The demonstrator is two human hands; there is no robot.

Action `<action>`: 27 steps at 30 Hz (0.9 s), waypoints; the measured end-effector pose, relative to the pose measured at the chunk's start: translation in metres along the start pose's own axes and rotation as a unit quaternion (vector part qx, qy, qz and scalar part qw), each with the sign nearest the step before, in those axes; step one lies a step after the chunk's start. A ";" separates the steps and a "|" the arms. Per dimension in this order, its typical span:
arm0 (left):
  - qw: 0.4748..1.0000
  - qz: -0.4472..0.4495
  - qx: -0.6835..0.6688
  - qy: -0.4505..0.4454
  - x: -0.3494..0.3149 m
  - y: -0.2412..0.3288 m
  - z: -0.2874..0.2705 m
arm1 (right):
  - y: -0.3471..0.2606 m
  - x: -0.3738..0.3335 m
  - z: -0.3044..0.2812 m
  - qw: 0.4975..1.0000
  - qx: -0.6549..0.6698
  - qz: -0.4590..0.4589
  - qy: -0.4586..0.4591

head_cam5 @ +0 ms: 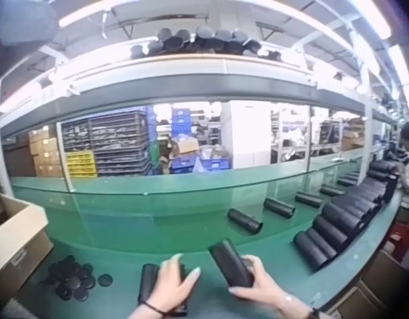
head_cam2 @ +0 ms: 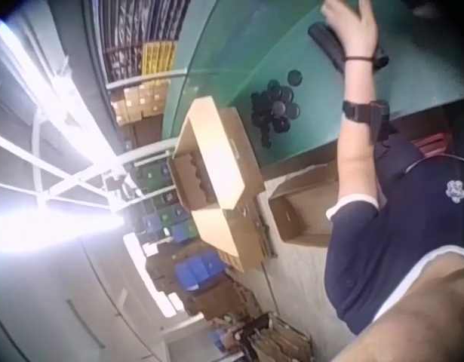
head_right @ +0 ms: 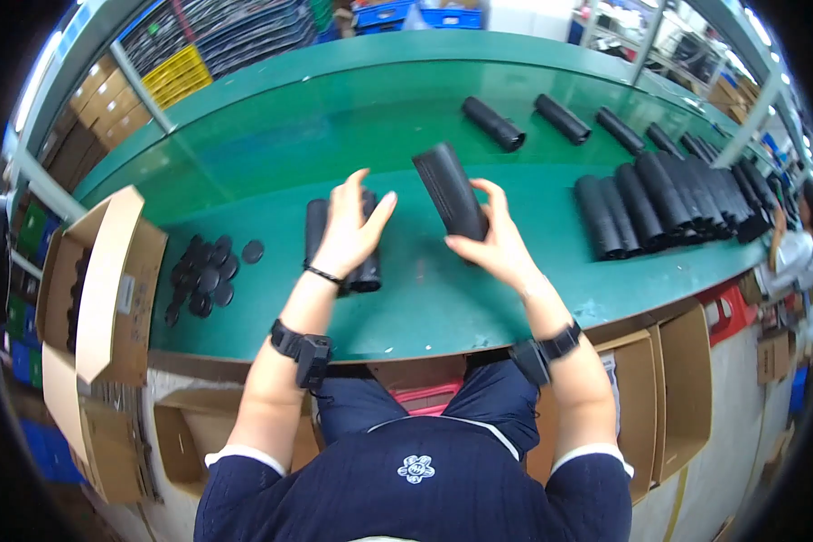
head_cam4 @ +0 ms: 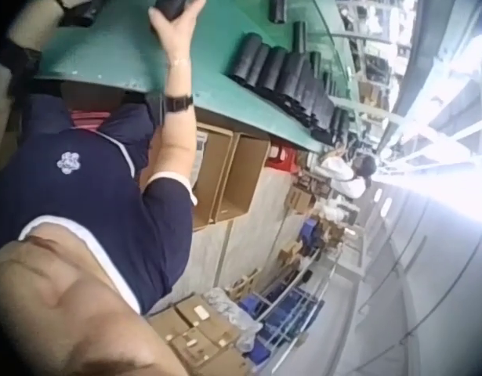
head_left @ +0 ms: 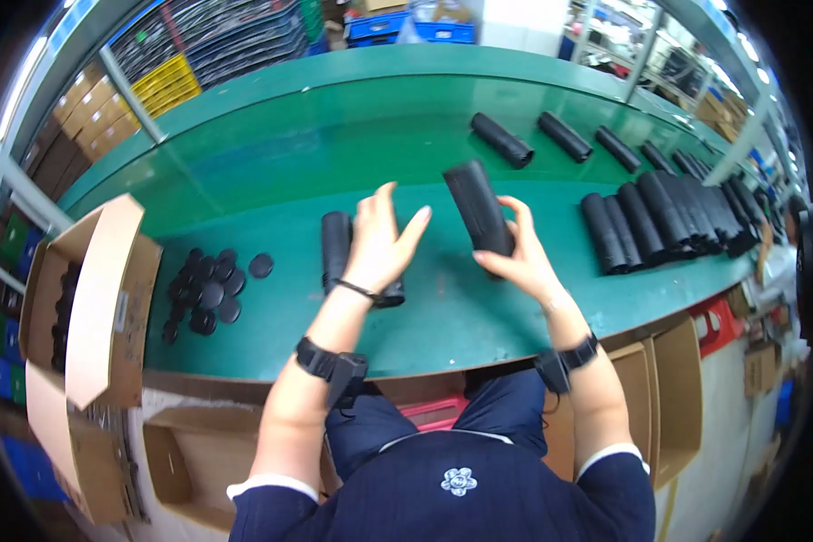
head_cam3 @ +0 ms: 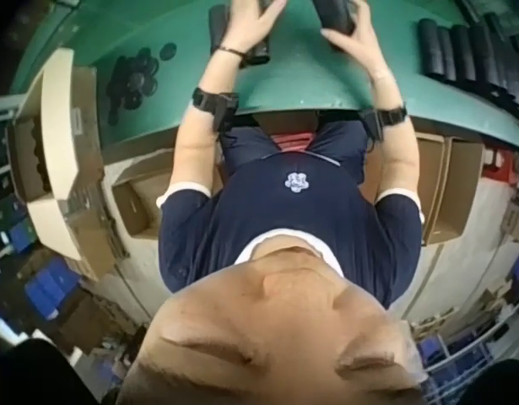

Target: Assembling binocular components and organizing them into cardboard boxes at a production station.

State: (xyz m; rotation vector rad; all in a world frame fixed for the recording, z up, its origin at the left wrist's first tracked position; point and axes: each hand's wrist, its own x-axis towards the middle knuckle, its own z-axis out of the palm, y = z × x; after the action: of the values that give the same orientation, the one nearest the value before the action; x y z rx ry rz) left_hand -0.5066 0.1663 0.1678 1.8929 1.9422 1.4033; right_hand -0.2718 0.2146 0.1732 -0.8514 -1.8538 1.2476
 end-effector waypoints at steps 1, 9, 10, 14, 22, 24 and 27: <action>0.996 0.009 0.087 -0.029 -0.001 -0.011 -0.005 | 0.008 0.023 -0.005 0.999 -0.041 -0.012 0.016; 0.947 -0.144 0.284 -0.033 0.010 -0.046 -0.043 | 0.039 0.166 0.046 0.979 0.141 0.113 -0.096; 0.949 -0.174 0.256 -0.066 0.011 -0.057 -0.046 | 0.044 0.184 0.055 0.974 0.147 0.108 -0.133; 0.967 -0.174 0.122 -0.142 0.002 -0.096 -0.056 | 0.024 0.235 0.122 0.992 -0.077 0.028 -0.100; 0.898 -0.207 -0.388 0.012 -0.016 -0.099 -0.132 | 0.026 0.329 0.255 0.933 -0.287 -0.096 -0.193; 0.898 -0.127 -0.418 0.045 -0.023 -0.098 -0.142 | 0.028 0.325 0.271 0.920 -0.303 -0.160 -0.190; 0.905 -0.076 -0.417 0.031 -0.022 -0.117 -0.130 | 0.052 0.327 0.260 0.893 -0.355 -0.138 -0.240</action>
State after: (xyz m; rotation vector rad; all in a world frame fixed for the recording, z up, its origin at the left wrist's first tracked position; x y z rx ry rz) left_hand -0.6699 0.1012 0.1568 1.2655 1.1384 1.8374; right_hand -0.6542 0.3843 0.1239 -0.6196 -2.8034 0.6080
